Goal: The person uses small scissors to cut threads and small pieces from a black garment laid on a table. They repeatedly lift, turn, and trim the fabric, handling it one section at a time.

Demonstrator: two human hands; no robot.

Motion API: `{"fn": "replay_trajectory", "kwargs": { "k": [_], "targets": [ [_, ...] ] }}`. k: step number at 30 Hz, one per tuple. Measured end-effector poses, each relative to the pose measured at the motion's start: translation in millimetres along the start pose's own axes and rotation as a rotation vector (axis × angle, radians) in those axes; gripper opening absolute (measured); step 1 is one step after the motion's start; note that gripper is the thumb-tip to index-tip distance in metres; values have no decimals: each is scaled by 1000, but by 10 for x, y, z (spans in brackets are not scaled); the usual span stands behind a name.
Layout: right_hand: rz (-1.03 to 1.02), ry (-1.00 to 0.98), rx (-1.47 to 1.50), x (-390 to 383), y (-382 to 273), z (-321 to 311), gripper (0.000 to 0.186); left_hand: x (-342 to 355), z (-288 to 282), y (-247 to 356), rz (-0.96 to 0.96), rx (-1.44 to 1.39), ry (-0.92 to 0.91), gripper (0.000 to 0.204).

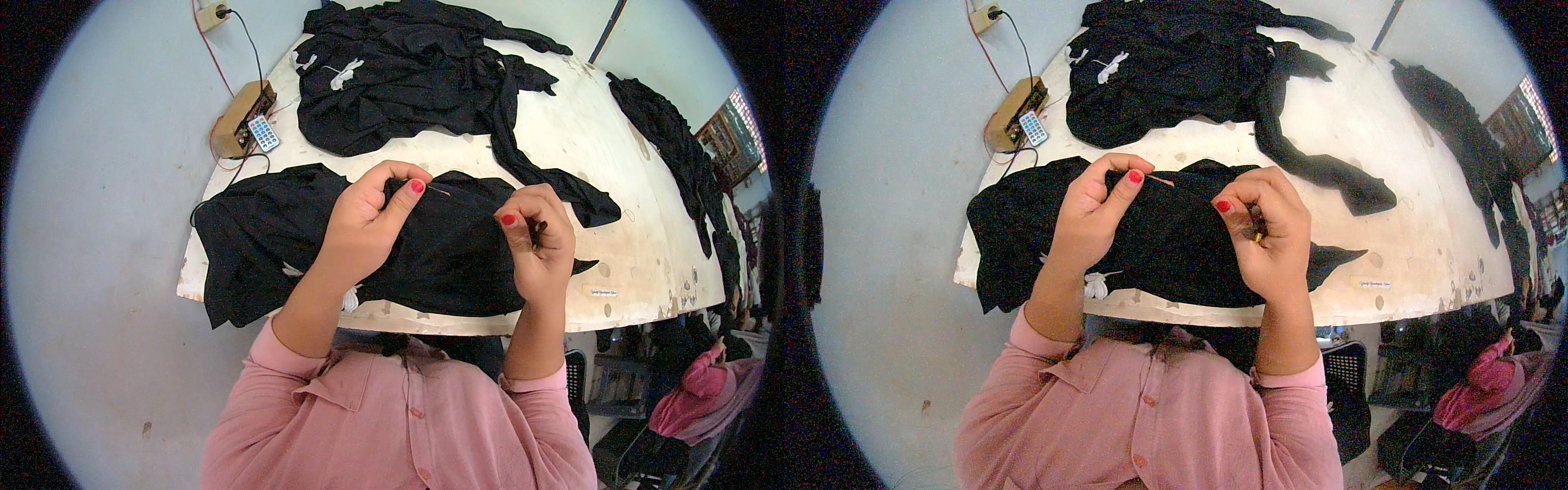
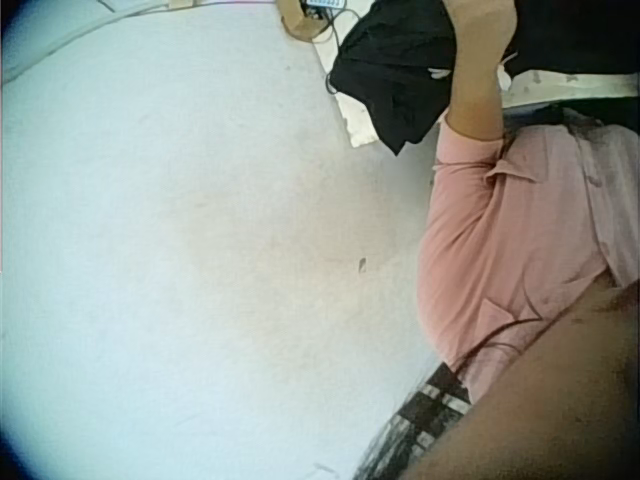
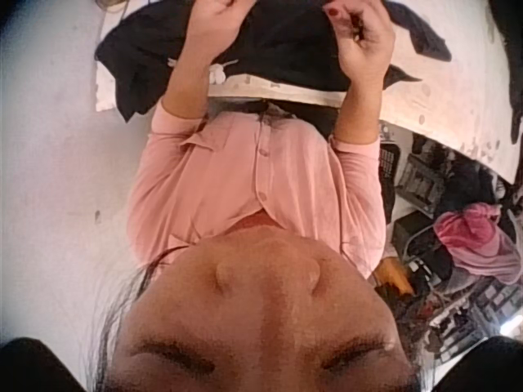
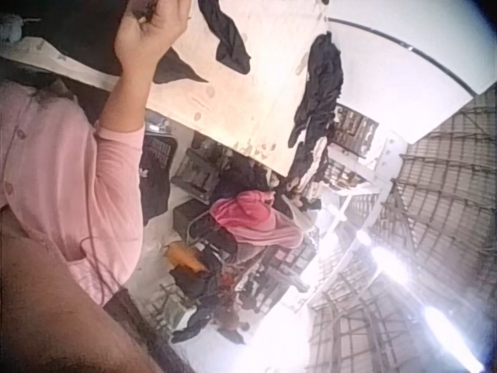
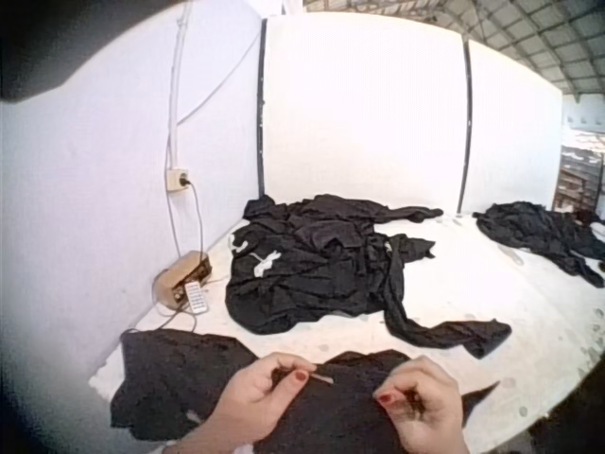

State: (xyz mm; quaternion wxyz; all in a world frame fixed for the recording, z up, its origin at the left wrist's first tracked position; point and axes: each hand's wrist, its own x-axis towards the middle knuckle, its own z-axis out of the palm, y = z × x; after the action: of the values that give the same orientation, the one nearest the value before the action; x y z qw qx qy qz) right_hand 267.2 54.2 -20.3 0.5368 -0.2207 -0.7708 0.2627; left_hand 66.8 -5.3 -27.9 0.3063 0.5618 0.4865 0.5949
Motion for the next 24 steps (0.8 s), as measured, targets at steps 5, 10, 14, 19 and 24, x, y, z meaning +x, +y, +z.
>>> {"fn": "replay_trajectory", "kwargs": {
  "k": [5, 10, 14, 19, 24],
  "targets": [
    [1, -25, 66, -8, 43, 38, 13, 6, -8, -33, -115, -251, -57, 23],
    [25, 51, -156, -22, -137, 133, 28, -7, -5, 19, -137, -255, -110, 26],
    [-233, 79, -366, -21, -214, 200, 26, -38, 45, 78, -168, -407, -129, 24],
    [-211, 9, -423, 1, -162, 207, 20, -53, 35, 68, -14, -35, -172, 34],
    [161, -161, -64, -19, -169, 134, 5, 0, 89, -34, -8, -67, -100, 31]
  ]
}}
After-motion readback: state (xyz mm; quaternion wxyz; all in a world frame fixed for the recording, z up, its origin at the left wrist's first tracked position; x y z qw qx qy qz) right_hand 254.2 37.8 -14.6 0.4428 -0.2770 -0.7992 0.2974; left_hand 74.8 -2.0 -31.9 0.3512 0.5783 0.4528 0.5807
